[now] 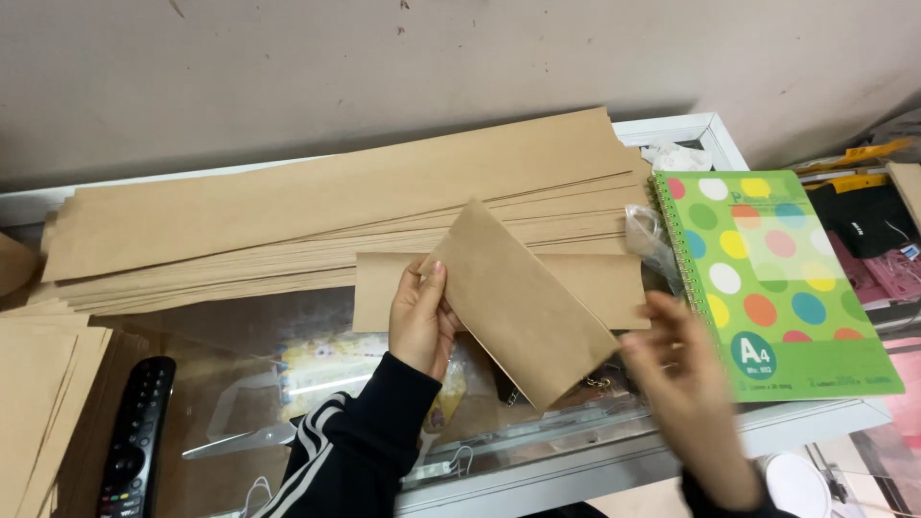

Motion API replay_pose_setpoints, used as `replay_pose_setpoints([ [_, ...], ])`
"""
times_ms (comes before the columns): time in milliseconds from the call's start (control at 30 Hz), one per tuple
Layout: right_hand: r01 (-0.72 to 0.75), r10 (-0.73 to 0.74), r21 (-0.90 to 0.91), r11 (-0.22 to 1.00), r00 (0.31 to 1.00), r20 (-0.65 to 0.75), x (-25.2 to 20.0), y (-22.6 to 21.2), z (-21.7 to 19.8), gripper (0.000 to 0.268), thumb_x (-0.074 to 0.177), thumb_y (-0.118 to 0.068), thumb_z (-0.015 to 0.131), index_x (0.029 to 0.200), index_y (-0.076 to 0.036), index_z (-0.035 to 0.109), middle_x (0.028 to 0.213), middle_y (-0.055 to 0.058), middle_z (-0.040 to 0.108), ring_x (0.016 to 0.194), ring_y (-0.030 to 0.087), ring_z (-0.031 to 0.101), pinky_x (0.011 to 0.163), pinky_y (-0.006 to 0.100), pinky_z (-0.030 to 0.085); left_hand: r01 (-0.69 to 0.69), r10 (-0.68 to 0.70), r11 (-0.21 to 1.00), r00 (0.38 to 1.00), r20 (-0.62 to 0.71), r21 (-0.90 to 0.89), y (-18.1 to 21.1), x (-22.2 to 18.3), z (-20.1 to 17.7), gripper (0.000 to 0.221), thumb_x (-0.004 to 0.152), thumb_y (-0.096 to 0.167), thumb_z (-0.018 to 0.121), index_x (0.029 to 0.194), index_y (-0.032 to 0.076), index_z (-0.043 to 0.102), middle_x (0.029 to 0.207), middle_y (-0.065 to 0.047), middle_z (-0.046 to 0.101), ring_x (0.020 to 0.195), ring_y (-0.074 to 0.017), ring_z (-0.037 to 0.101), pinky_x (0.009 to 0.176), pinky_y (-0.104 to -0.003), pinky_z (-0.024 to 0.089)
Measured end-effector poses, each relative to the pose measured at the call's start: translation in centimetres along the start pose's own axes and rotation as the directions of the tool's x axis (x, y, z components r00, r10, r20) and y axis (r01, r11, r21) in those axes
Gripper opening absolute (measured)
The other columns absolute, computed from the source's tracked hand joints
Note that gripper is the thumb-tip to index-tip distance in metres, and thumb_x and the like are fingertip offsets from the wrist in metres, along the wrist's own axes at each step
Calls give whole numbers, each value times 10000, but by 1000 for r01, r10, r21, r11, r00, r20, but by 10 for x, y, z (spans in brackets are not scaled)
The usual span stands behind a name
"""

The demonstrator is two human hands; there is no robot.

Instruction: Cutting and folding brown paper strips into packaging sleeves

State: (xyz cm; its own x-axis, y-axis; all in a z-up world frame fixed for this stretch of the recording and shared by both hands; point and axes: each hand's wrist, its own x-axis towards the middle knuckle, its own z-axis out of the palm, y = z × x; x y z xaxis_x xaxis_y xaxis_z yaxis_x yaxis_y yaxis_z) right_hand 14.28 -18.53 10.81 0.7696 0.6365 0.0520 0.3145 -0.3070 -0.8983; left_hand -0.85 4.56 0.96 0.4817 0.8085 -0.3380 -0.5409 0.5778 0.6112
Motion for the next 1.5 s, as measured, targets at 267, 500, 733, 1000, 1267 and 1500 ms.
replay_pose_setpoints([
  [267,-370,232,242,897,860,454,-14,12,40,528,905,-119,714,1425,-42,662,1382,82,781,1252,179,727,1079,353,566,-36,28,988,998,-53,-148,-23,12,-16,193,1034,155,648,1158,188,503,1131,-99,747,905,-205,735,670,-412,647],
  [500,-376,298,271,886,911,286,-8,-11,43,313,965,-73,606,1152,69,814,942,144,804,832,219,704,782,334,554,-105,97,993,987,-126,-57,-17,3,-4,360,1000,149,635,1316,222,478,1423,-63,596,1126,-253,680,820,-461,619],
  [733,-178,156,285,942,983,99,5,20,27,180,991,-118,746,854,-5,772,766,50,701,739,137,611,731,273,483,-70,75,990,996,-39,120,-15,-11,6,534,971,131,633,1472,230,478,1441,-141,589,1019,-307,697,636,-446,635],
  [1000,-237,188,286,929,964,189,35,-11,14,686,759,-491,702,1086,112,732,1024,209,804,925,274,730,754,419,608,-69,-208,914,766,608,399,-7,-51,25,1295,728,940,560,1674,155,152,1705,-224,321,1524,-380,410,1169,-492,442],
  [1267,-500,169,679,538,853,495,50,-8,58,892,736,-594,736,1368,21,605,1158,171,732,990,254,698,785,430,580,0,-284,925,664,692,379,-44,-60,-1,874,704,475,937,1364,16,594,1210,-109,708,1143,-198,671,1027,-365,572],
  [1500,-280,247,670,687,958,147,82,-17,31,321,955,-99,721,1253,7,668,1143,225,743,1000,391,761,987,623,569,90,-151,985,867,476,148,-68,-5,-28,801,950,496,760,1525,30,453,1406,-221,662,1166,-316,702,953,-465,637],
])
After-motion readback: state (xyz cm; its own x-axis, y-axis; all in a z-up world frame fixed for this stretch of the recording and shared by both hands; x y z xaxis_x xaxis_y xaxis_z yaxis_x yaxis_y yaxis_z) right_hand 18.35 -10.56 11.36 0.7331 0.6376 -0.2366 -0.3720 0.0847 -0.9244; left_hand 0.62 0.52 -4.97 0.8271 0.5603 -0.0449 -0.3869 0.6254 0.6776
